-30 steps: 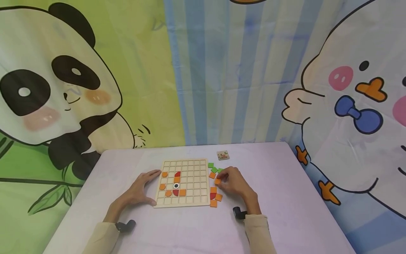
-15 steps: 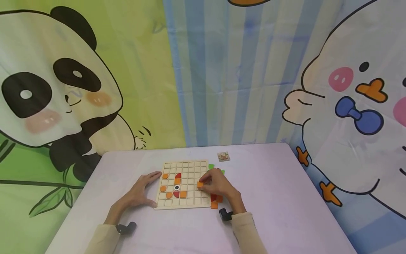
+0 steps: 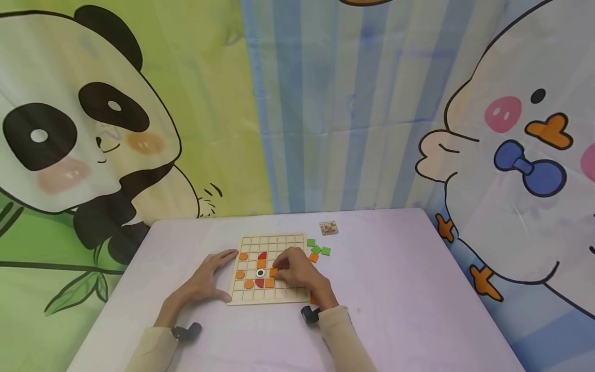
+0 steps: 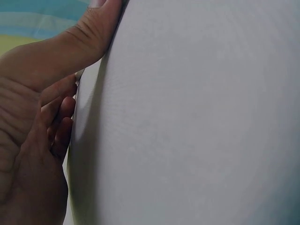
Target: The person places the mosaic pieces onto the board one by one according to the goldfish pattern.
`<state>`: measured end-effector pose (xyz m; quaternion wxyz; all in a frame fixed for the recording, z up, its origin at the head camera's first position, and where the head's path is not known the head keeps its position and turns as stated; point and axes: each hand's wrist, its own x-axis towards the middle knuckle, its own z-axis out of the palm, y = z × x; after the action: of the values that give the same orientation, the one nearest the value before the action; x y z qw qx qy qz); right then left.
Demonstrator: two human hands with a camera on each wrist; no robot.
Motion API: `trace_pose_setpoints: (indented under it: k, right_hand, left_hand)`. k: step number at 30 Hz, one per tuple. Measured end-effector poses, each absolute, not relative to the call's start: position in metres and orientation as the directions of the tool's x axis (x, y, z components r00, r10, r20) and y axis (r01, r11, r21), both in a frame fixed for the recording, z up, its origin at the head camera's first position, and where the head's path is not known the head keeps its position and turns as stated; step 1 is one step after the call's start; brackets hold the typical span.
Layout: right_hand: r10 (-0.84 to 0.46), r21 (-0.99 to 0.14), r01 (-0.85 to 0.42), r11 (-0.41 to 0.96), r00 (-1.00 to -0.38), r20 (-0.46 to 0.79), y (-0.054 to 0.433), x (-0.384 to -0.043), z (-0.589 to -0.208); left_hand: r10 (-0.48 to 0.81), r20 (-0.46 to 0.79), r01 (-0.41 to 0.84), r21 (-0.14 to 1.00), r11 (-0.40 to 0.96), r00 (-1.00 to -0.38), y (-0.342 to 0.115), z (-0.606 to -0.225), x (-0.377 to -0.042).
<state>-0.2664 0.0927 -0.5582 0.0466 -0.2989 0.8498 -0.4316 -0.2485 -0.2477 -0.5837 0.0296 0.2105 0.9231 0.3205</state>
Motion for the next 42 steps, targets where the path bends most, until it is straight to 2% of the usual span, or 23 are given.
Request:
trace_pose_setpoints:
  k: [19, 26, 32, 38, 42]
  right_hand:
    - [-0.527, -0.712, -0.470, 0.522, -0.834, 0.164, 0.078, -0.263, -0.560]
    - [-0.519, -0.734, -0.478, 0.482, -0.831, 0.200, 0.086, -0.261, -0.556]
    - [-0.376, -0.727, -0.432, 0.534, -0.891, 0.254, 0.115, -0.264, -0.554]
    - [-0.176, -0.715, -0.284, 0.639, -0.959, 0.224, 0.151, -0.265, -0.556]
    - [-0.146, -0.685, -0.229, 0.692, -0.973, 0.177, 0.165, -0.265, -0.558]
  left_hand:
    - [0.405, 0.073, 0.365, 0.597, 0.714, -0.911, -0.249, -0.583, -0.247]
    - [0.405, 0.080, 0.368, 0.604, 0.707, -0.911, -0.248, -0.585, -0.247]
    - [0.407, 0.087, 0.375, 0.598, 0.708, -0.909, -0.248, -0.584, -0.247]
    - [0.410, 0.087, 0.375, 0.606, 0.702, -0.908, -0.247, -0.583, -0.249]
    - [0.410, 0.081, 0.372, 0.603, 0.706, -0.909, -0.247, -0.582, -0.249]
